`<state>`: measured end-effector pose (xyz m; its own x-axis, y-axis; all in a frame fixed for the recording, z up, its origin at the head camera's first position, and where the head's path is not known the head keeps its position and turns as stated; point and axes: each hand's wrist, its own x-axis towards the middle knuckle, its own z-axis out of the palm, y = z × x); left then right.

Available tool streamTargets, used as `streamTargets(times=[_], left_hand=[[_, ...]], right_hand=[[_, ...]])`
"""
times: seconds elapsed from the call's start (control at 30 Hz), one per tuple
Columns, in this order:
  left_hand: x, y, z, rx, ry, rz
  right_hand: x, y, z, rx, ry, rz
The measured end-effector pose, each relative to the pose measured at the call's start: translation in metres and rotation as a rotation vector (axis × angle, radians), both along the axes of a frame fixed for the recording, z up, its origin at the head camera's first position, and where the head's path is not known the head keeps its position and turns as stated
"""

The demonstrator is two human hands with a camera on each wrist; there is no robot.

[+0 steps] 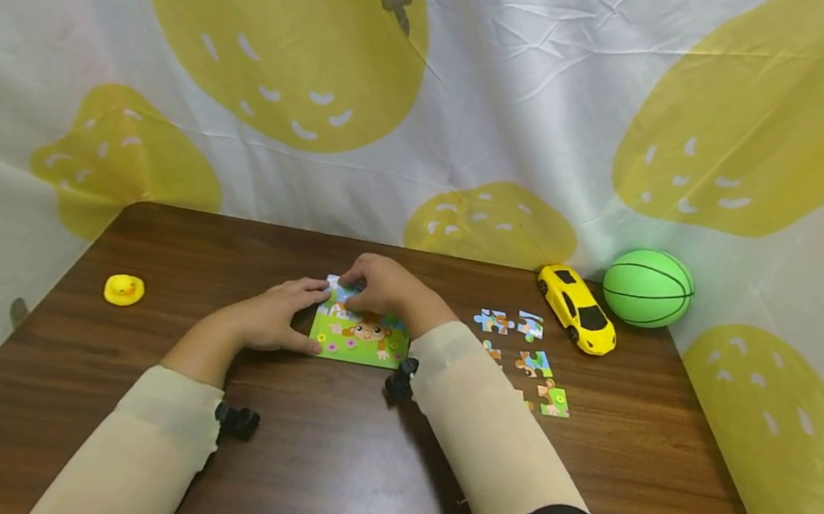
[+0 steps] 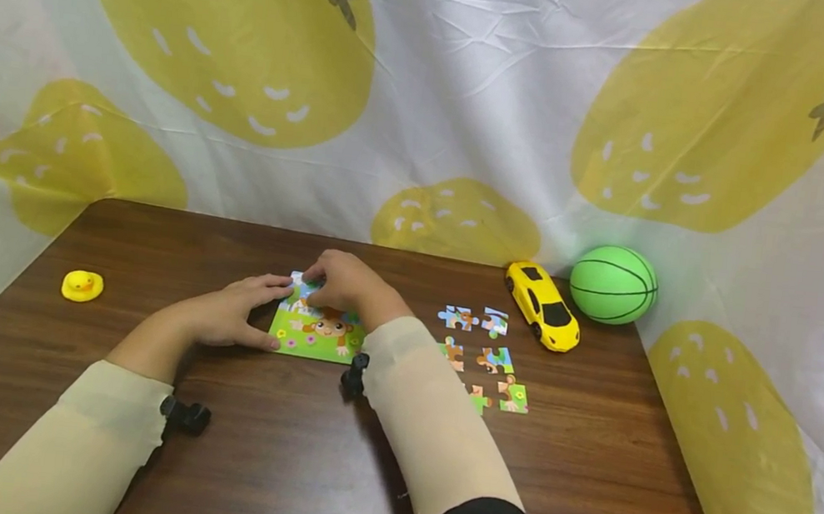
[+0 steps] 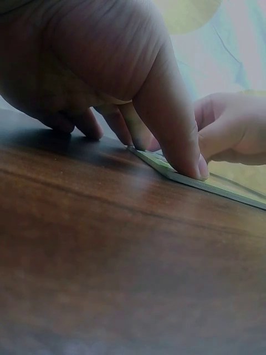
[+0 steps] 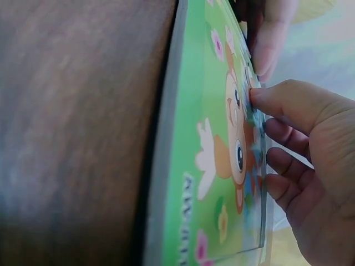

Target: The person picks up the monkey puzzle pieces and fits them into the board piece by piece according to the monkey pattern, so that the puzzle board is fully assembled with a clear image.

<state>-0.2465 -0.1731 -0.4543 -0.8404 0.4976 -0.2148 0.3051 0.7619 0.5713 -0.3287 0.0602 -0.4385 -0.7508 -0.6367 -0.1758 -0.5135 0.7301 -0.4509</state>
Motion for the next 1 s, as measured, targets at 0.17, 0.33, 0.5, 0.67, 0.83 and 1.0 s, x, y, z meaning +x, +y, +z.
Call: streamTargets(times=[0.17,0.33,0.5,0.67,0.83,1.0], left_hand=[[-0.001,0.000,0.000,-0.001,0.009,-0.006],[-0.002,0.000,-0.001,0.001,0.011,-0.012],[-0.003,0.000,-0.001,-0.004,0.006,-0.021],[-0.004,0.001,0.003,-0.024,0.008,-0.033],[-0.004,0.001,0.006,-0.061,0.007,-0.042],[-0.003,0.003,0.006,-0.082,0.014,-0.048]], right_hand=[[-0.002,-0.002,0.003,0.019,-0.019,-0.010],[-0.003,-0.003,0.001,0.022,-0.019,-0.012],[-0.004,-0.002,-0.001,0.032,-0.007,0.000],[-0.003,-0.001,0.001,0.035,0.007,0.005],[0.003,0.006,0.007,-0.007,0.004,-0.029],[0.016,0.035,0.020,-0.107,0.028,-0.068]])
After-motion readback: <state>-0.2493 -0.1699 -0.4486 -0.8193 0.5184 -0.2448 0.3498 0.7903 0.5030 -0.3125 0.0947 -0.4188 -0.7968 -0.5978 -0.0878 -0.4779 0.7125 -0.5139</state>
